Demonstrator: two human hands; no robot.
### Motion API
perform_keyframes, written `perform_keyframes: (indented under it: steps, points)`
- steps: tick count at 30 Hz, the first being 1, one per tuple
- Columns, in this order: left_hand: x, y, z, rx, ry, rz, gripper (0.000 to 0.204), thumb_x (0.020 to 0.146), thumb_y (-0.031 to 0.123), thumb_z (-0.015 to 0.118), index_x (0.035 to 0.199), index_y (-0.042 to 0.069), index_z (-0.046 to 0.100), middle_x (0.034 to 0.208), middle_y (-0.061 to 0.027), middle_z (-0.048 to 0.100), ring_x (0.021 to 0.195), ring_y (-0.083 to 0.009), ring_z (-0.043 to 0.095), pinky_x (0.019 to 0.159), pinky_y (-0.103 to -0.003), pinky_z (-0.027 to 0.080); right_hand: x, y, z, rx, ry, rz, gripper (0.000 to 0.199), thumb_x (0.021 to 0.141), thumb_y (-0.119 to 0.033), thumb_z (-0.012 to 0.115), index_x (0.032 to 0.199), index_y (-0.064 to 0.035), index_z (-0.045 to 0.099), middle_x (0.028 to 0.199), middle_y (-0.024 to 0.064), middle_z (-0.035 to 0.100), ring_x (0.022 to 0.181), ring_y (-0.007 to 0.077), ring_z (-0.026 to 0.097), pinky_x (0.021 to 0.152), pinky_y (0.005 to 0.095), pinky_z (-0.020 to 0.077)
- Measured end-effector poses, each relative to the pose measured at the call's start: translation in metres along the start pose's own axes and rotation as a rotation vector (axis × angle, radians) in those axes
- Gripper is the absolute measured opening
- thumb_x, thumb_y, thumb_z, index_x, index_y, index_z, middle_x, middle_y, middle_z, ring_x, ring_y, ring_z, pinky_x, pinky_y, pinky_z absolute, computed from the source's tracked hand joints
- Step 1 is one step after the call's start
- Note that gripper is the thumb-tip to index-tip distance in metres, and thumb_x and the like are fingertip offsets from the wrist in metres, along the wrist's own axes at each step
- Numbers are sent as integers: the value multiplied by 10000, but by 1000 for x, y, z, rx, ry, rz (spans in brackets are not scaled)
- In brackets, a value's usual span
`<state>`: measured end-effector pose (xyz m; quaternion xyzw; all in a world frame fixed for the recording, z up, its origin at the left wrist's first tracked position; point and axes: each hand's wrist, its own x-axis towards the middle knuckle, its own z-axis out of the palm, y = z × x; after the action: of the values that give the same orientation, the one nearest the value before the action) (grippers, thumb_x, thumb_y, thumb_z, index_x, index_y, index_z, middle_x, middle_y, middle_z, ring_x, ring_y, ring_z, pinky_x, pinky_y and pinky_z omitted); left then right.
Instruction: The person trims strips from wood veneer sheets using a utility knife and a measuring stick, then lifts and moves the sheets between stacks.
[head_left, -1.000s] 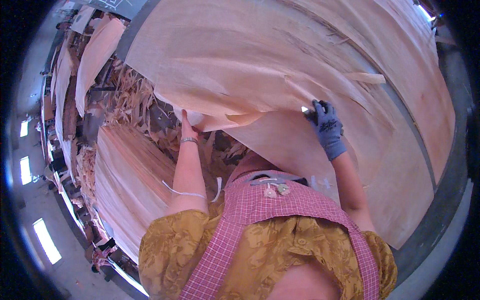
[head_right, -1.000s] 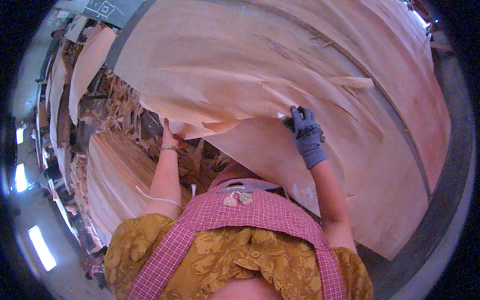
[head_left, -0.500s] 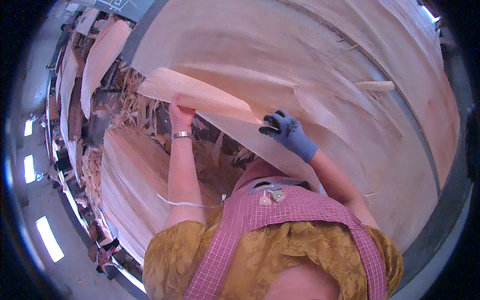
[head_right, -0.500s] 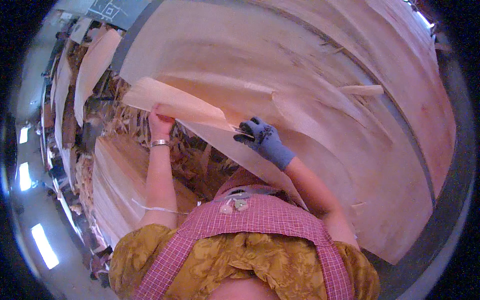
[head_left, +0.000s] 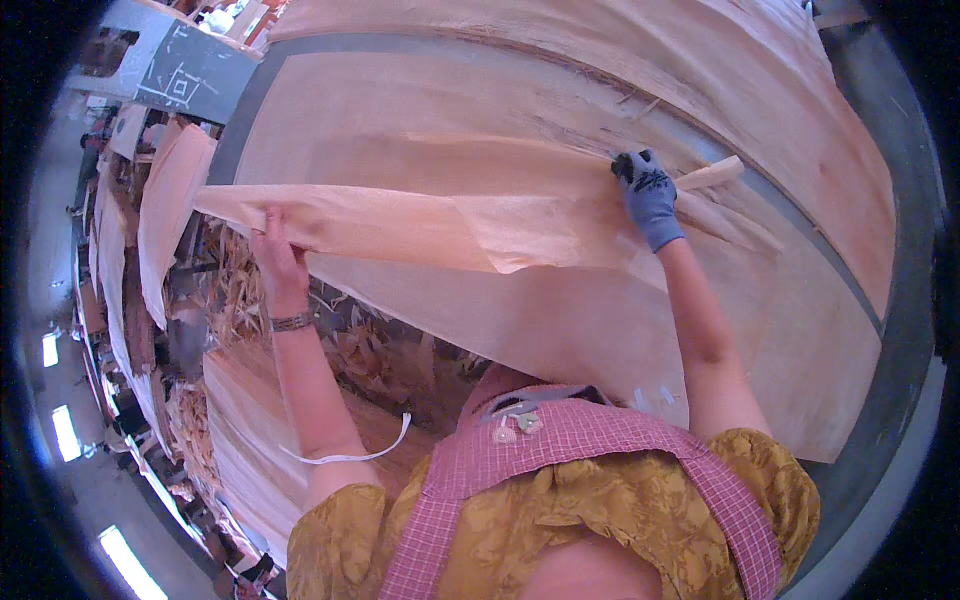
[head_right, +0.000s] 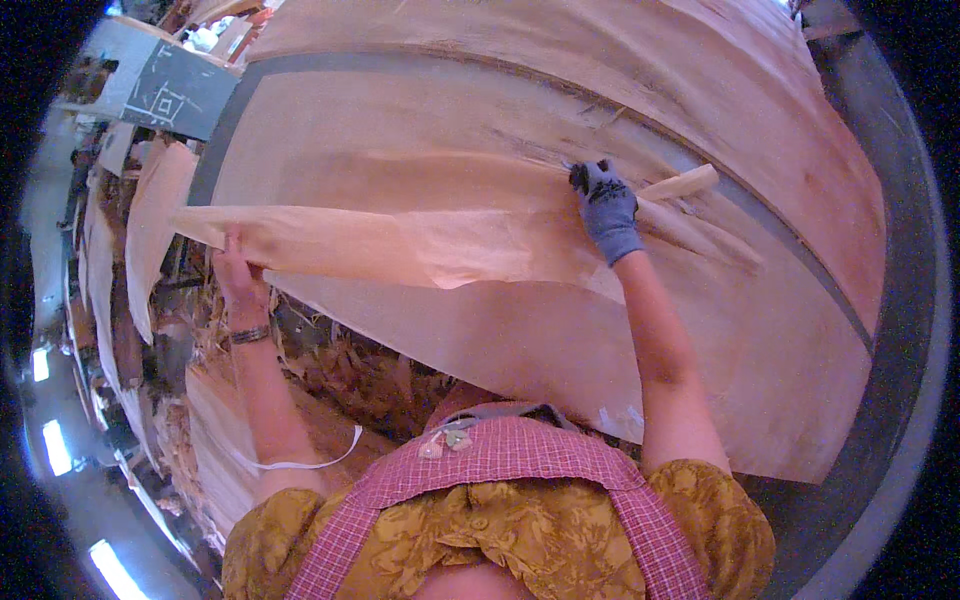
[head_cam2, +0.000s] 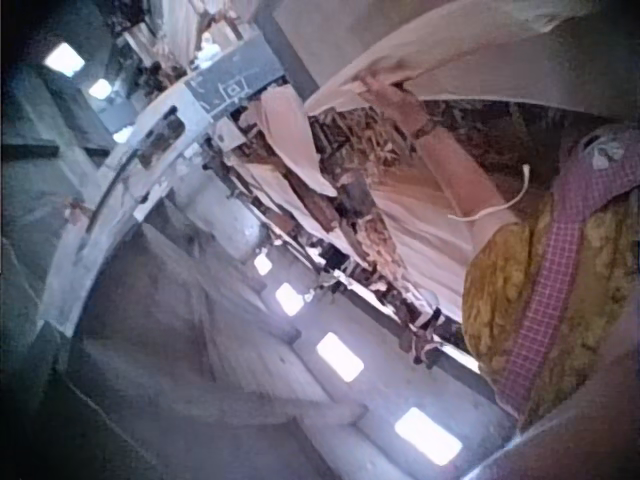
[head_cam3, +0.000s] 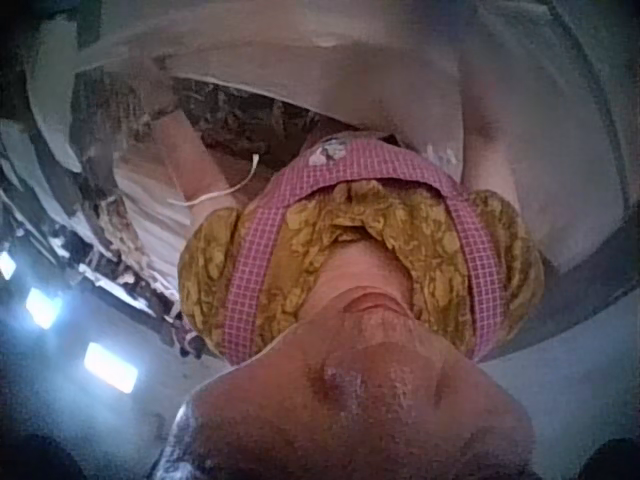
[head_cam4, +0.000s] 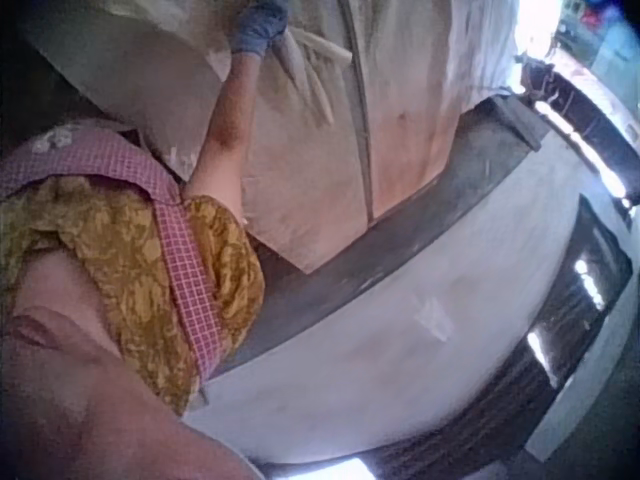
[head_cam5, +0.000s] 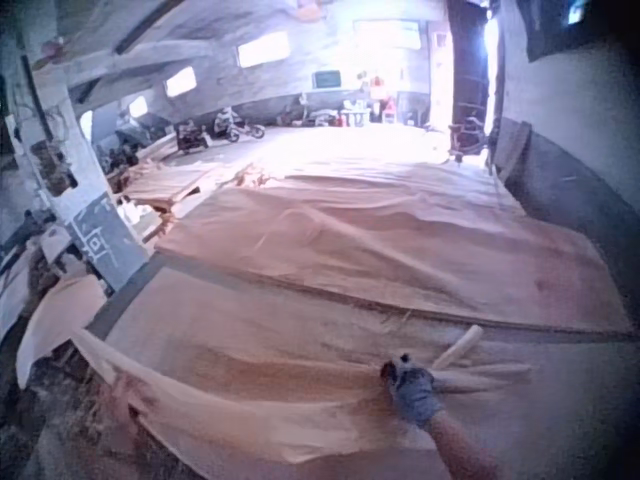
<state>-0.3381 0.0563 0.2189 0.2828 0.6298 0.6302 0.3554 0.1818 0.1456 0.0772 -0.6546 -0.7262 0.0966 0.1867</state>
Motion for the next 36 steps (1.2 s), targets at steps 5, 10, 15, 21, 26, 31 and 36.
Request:
perform_keyframes:
  steps: [5,10,15,21,26,31,36]
  points:
    - [40,17,4,7,-3,48,411,975,236,556,1339,83,438,1101,-46,597,957,-158,632,674,-314,581,60,3,-12,-13,127,38,196,896,-305,602,991,-135,622,975,187,612,837,391,632,696,485,517]
    - [67,-25,-25,27,63,-39,458,966,245,567,1365,56,444,1234,-64,580,1074,-183,595,840,-345,537,88,17,-7,-45,238,96,202,889,-305,618,981,-127,642,989,190,621,863,397,625,716,477,511]
    - [66,-90,-20,-72,31,-159,356,979,217,546,1288,55,482,1128,-51,601,918,-152,633,653,-302,560,79,49,2,-21,244,135,226,882,-302,627,1009,-117,653,993,184,619,900,373,618,737,467,511]
    - [145,-141,-55,-1,73,-313,238,917,241,601,1064,54,602,908,-60,657,736,-162,655,585,-307,528,95,-45,-24,135,347,-66,262,865,-217,668,1099,-105,634,1027,165,626,922,361,625,762,427,526]
    - [149,-138,-51,-100,51,-580,267,930,250,584,1101,46,596,1005,-75,671,830,-188,672,648,-320,551,-19,-120,17,296,-246,-505,358,856,-252,679,1151,-64,600,1084,154,625,961,306,637,762,385,548]
    - [148,-98,-34,-47,12,-571,312,940,251,575,1164,33,581,1102,-73,663,967,-209,656,811,-347,554,-21,-178,60,368,-124,-342,432,852,-332,648,1192,-77,572,1134,148,581,968,312,596,736,400,546]
    - [158,-92,-34,39,17,-551,333,931,234,600,1178,13,572,1141,-92,646,1008,-225,641,854,-375,544,-14,-179,73,226,-94,-600,267,854,-298,616,1010,-85,572,1104,144,559,1008,303,557,697,404,534]
